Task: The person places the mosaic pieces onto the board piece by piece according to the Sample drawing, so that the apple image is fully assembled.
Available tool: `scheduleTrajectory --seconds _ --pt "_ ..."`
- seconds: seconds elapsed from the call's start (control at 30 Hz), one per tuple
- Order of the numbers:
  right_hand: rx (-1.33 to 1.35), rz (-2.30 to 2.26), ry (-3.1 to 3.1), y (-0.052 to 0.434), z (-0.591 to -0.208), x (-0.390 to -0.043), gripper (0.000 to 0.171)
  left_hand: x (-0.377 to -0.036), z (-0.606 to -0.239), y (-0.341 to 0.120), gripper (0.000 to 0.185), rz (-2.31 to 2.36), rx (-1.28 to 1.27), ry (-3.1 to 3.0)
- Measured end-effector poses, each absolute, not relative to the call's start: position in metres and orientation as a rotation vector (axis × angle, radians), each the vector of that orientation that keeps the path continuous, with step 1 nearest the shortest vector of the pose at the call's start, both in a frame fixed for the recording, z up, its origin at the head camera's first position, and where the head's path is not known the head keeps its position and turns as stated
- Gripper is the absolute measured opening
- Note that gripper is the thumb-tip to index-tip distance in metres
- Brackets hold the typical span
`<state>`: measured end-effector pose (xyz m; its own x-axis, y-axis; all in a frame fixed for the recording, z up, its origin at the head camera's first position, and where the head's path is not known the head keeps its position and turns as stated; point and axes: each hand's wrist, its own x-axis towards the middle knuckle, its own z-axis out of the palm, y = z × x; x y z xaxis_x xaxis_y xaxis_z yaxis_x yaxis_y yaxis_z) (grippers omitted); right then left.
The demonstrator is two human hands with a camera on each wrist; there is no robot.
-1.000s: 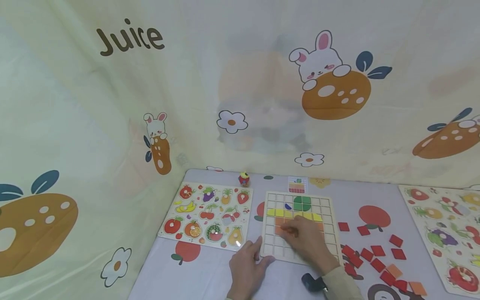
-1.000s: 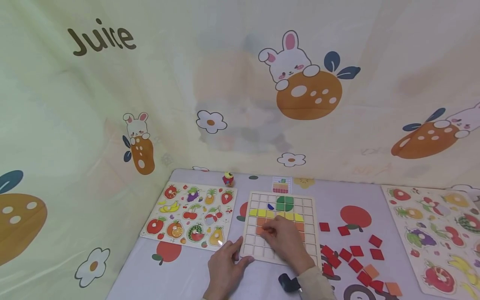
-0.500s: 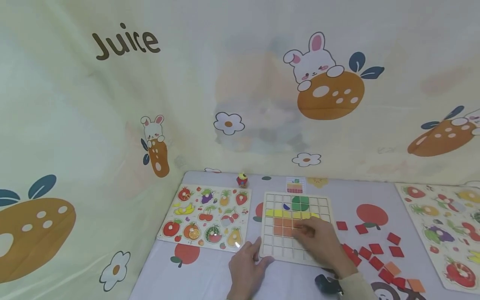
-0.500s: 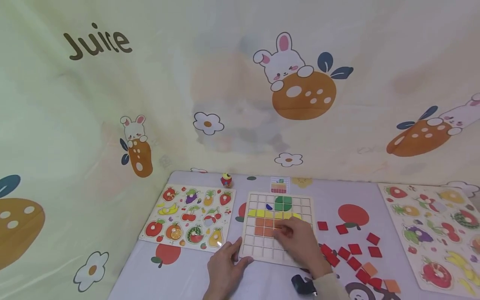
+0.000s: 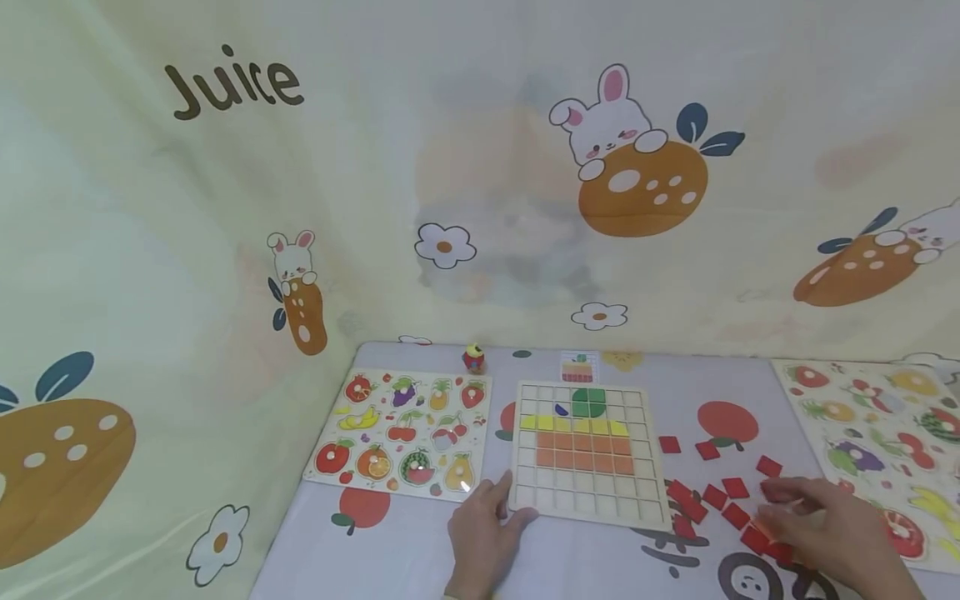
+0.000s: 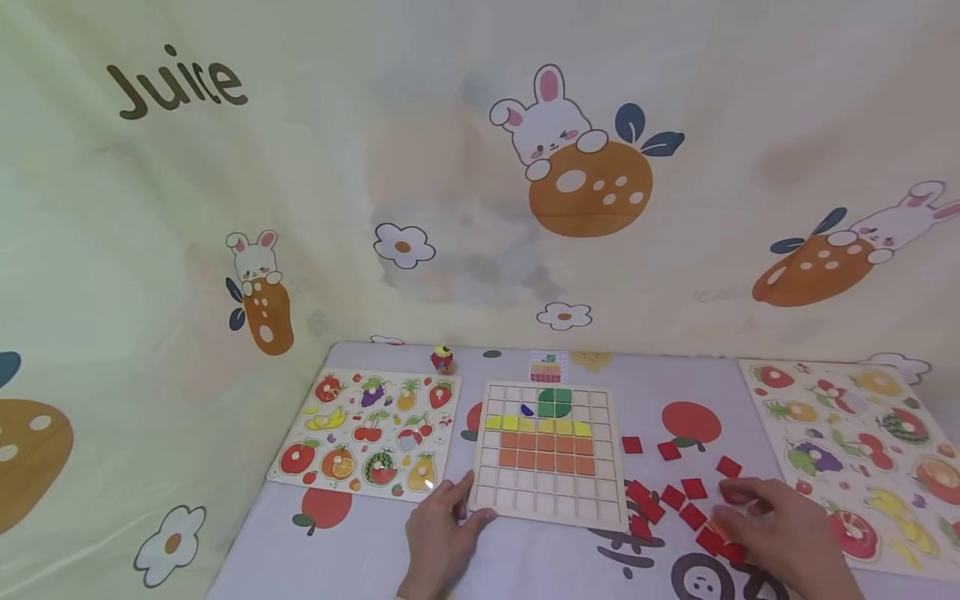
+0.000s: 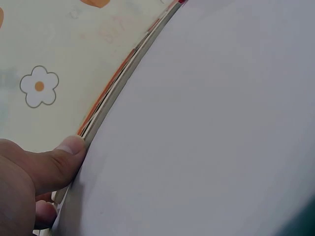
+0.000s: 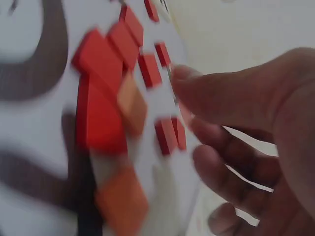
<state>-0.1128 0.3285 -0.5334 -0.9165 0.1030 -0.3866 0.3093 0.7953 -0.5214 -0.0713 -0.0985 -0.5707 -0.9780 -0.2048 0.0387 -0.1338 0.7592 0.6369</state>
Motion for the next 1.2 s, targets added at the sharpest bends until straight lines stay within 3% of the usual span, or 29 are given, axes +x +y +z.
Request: scheduleTrajectory --seconds 0.13,0.4,0.7,1.2 --pt "0.313 -0.815 2.571 0.344 -0.54 -0.104 0.105 -0.072 -0.572 -0.099 0.068 -1.02 0.286 -2.853" --pt "0.111 -0.714 2.645 0.341 -0.551 -0.102 0.055 -0.073 -0.577 -0.1 0.069 -1.033 0.289 -2.856" --pt "0.205 -0.759 2.635 0.337 -0.549 -0.104 0.089 -0.072 -0.574 -0.099 0.068 -1.025 0.296 -2.851" --pt "0.232 -0.98 2.826 0.314 -0.544 -0.122 0.074 -0.073 -0.578 -0.1 0.068 -1.072 0.287 -2.835"
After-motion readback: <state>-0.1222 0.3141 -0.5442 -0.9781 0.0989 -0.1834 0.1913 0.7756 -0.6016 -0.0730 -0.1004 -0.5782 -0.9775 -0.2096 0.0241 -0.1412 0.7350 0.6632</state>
